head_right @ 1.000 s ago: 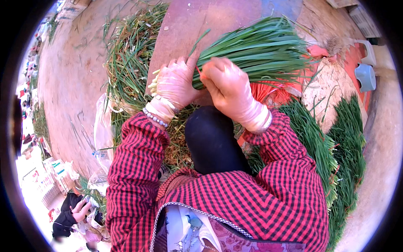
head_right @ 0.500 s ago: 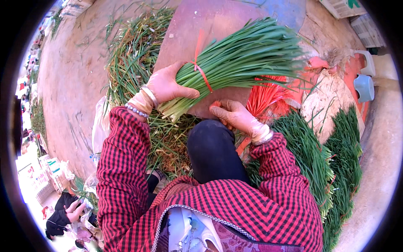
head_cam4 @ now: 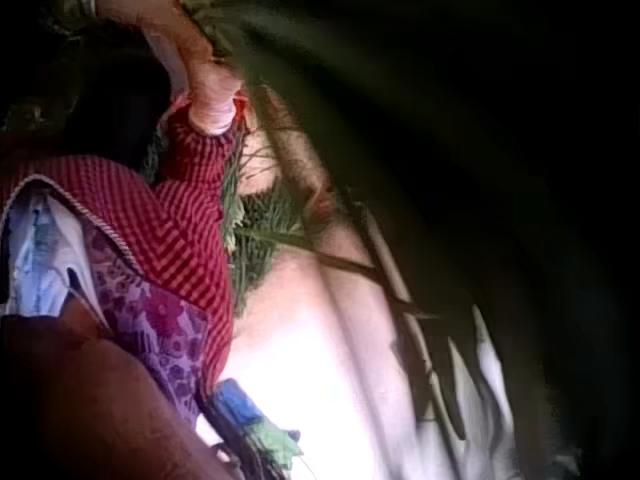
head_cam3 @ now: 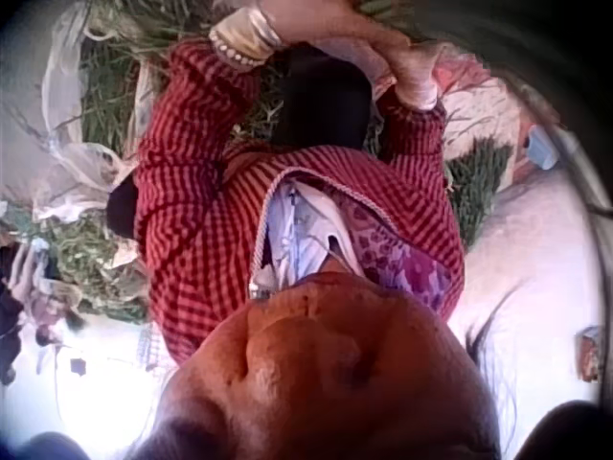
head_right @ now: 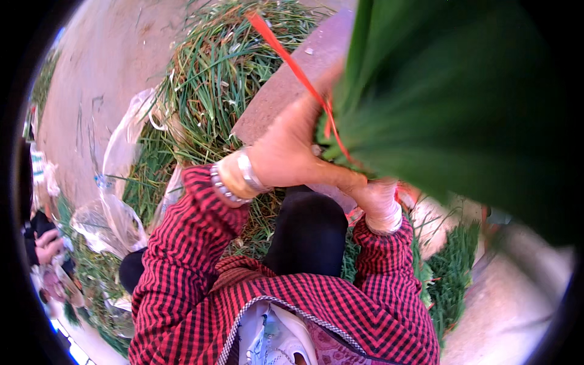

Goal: The person sorts and cleans green onions by hand, removing loose leaves and roots before tying them into a bundle with a red tie and placing them with other sorted bundles.

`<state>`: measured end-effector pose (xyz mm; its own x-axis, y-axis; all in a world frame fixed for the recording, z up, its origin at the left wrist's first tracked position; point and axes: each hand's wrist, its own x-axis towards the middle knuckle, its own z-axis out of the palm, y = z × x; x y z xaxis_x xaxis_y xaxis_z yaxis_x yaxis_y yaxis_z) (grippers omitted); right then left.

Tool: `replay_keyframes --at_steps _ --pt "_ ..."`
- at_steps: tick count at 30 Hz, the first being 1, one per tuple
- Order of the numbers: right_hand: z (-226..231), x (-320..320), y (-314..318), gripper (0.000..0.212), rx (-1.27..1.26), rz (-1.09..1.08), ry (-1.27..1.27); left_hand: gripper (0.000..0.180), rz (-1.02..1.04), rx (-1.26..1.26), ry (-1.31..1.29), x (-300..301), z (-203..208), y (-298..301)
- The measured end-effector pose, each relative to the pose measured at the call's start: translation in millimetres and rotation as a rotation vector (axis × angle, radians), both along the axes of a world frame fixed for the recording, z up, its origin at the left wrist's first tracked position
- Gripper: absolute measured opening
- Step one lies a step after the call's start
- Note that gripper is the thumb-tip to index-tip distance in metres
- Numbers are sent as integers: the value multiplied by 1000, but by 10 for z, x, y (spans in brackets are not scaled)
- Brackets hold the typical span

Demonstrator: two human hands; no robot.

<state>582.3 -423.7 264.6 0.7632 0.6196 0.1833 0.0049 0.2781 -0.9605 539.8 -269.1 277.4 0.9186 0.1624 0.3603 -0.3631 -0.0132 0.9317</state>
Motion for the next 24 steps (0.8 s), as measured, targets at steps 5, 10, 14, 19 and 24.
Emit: replay_keyframes --at_steps 5,10,14,19,24 --pt "-61 -164 102 71 -59 74 -19 110 13 140 29 -80 -658 -15" --pt "-98 -120 157 61 -164 66 -57 87 171 218 268 -289 -519 64" --pt "-351 59 93 54 -447 92 -173 72 307 780 350 -300 -63 316" --pt "-348 -200 -347 31 -605 166 104 67 504 1126 248 -414 170 355" --pt "32 -323 -59 22 -374 -78 247 71 510 1229 447 -514 -331 168"
